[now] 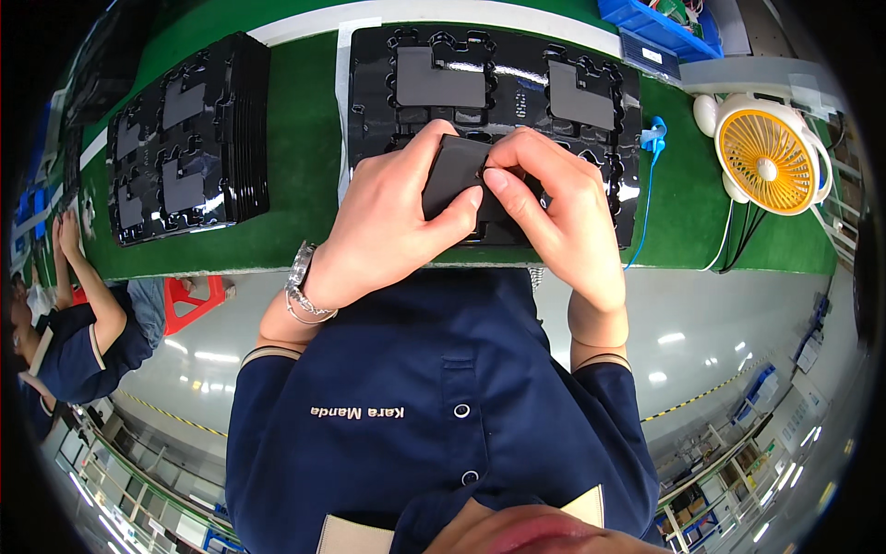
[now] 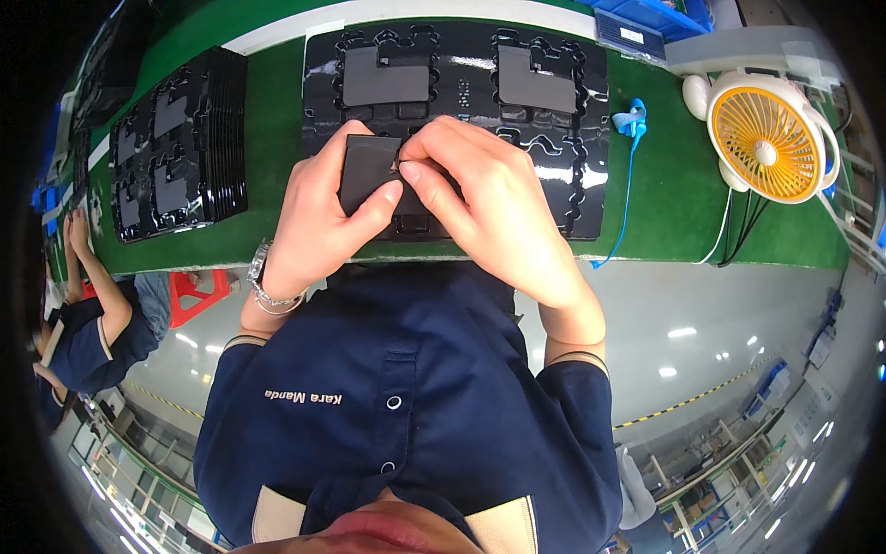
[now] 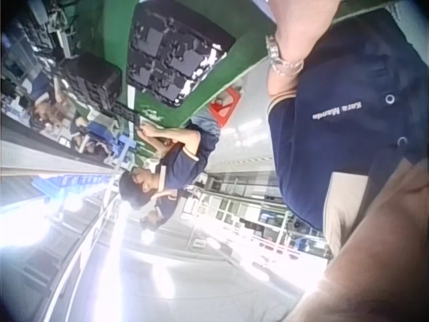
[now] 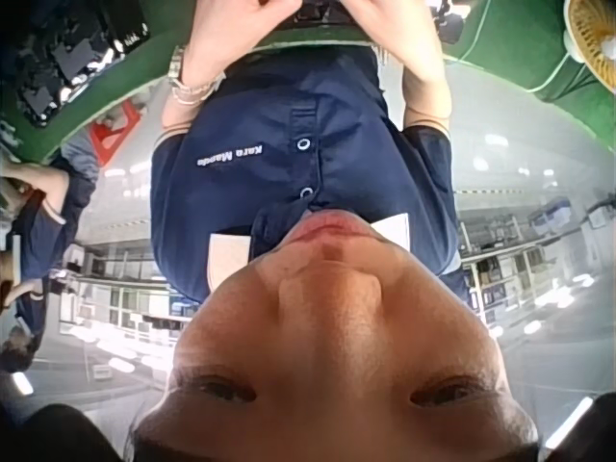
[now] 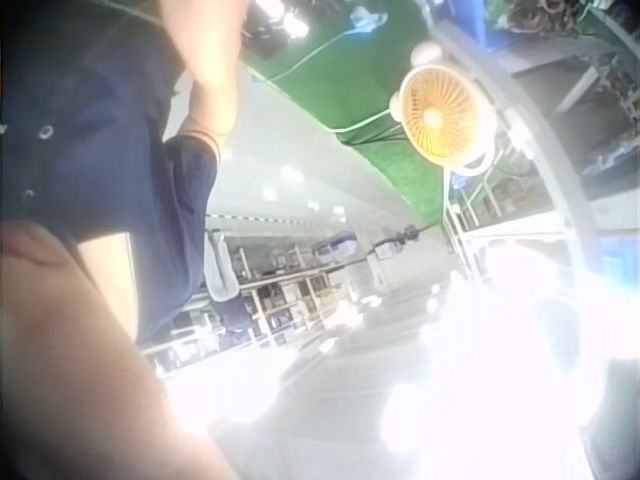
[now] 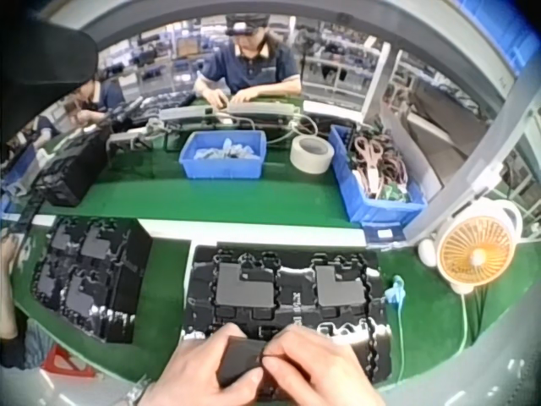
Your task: Manually assembling and inspecting small electronic components on a production line.
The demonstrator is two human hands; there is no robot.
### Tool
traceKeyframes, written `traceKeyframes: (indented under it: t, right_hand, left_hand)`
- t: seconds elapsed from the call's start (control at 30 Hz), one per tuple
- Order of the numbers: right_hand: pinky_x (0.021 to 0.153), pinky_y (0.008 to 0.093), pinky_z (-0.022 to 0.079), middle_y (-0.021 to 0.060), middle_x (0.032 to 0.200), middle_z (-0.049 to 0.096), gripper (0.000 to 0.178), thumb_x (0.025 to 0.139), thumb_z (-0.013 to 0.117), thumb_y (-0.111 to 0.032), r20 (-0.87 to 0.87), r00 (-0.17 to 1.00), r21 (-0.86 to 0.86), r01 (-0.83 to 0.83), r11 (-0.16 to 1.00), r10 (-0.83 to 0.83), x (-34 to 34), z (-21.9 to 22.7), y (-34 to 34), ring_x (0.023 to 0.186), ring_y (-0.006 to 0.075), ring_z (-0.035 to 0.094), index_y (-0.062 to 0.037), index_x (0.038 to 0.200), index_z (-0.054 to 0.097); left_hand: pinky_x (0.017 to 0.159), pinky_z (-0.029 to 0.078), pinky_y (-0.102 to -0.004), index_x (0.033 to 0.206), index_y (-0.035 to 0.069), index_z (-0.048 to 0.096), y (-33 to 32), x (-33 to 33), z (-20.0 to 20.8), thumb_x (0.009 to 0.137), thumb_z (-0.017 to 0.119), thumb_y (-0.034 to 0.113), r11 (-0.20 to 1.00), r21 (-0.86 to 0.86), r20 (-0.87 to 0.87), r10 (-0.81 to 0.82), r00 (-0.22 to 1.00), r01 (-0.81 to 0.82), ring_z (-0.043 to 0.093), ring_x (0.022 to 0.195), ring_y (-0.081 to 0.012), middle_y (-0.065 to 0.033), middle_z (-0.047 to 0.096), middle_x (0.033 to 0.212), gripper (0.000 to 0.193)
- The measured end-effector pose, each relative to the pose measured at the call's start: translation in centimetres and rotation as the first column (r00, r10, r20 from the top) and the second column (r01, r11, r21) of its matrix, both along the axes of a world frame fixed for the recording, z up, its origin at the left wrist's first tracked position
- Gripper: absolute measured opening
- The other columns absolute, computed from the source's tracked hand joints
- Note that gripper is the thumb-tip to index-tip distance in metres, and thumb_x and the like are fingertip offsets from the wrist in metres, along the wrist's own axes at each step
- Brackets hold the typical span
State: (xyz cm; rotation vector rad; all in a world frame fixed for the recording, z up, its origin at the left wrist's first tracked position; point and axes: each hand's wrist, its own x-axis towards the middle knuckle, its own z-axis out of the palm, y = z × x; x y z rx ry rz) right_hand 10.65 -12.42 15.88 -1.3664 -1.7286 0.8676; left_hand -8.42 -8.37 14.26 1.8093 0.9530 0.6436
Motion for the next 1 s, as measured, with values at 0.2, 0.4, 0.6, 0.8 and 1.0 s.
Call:
traceKeyframes:
  t: [0.2,0.4,0.6,0.8,1.0]
  right_hand:
    - [0.065,0.0397,0.048,0.0124,0.08,0.061,0.005,0.088,0.064,-0.003,0.031,1.0,0.019,-0.002,1.0,0.002,0.3,0.0,-0.1,0.073,0.0329,0.061,0.0004,0.088,0.06]
    - [0.065,0.039,0.048,0.0119,0.078,0.061,0.004,0.086,0.064,-0.002,0.025,1.0,0.029,0.01,1.0,-0.011,0.2,0.0,-0.2,0.072,0.0318,0.06,0.0003,0.086,0.06]
    - [0.063,0.0301,0.046,0.0092,0.076,0.06,0.007,0.079,0.066,0.002,0.017,0.998,0.089,0.064,0.994,-0.066,-0.1,-0.6,-0.4,0.066,0.0211,0.057,0.0026,0.083,0.06]
    - [0.063,0.0344,0.048,0.0083,0.074,0.06,0.009,0.084,0.067,-0.007,-0.104,0.988,-0.054,0.113,0.992,-0.118,-0.1,-0.5,-0.7,0.069,0.0219,0.061,-0.0007,0.087,0.062]
    - [0.071,0.0296,0.049,0.006,0.085,0.062,0.013,0.089,0.067,-0.012,-0.376,0.922,-0.164,0.03,0.986,-0.091,0.3,-1.5,-0.7,0.077,0.0147,0.061,0.0004,0.092,0.063]
  left_hand:
    - [0.062,0.052,-0.0423,0.115,-0.003,0.054,0.1,0.1,0.0,0.082,0.072,0.018,1.0,-0.015,-0.03,-0.021,0.999,0.021,0.068,0.068,-0.0368,-0.0184,0.067,0.078,0.044]
    - [0.063,0.052,-0.042,0.114,-0.003,0.053,0.0,0.2,0.1,0.082,0.072,0.017,0.999,-0.028,-0.02,-0.024,1.0,0.023,0.068,0.07,-0.0368,-0.0182,0.067,0.078,0.042]
    - [0.062,0.051,-0.0419,0.11,-0.001,0.053,-0.2,0.5,0.4,0.082,0.071,0.017,0.999,-0.043,0.005,-0.03,1.0,0.03,0.068,0.07,-0.0366,-0.0174,0.065,0.077,0.038]
    - [0.061,0.05,-0.04,0.108,0.0,0.052,-0.4,0.7,0.4,0.082,0.071,0.017,0.992,-0.127,0.062,0.013,0.998,-0.006,0.067,0.067,-0.0357,-0.0157,0.064,0.075,0.036]
    - [0.056,0.049,-0.0339,0.104,0.0,0.053,-0.5,0.6,0.2,0.088,0.068,0.015,0.974,-0.227,0.136,0.054,0.989,-0.022,0.065,0.058,-0.0236,-0.0099,0.062,0.068,0.027]
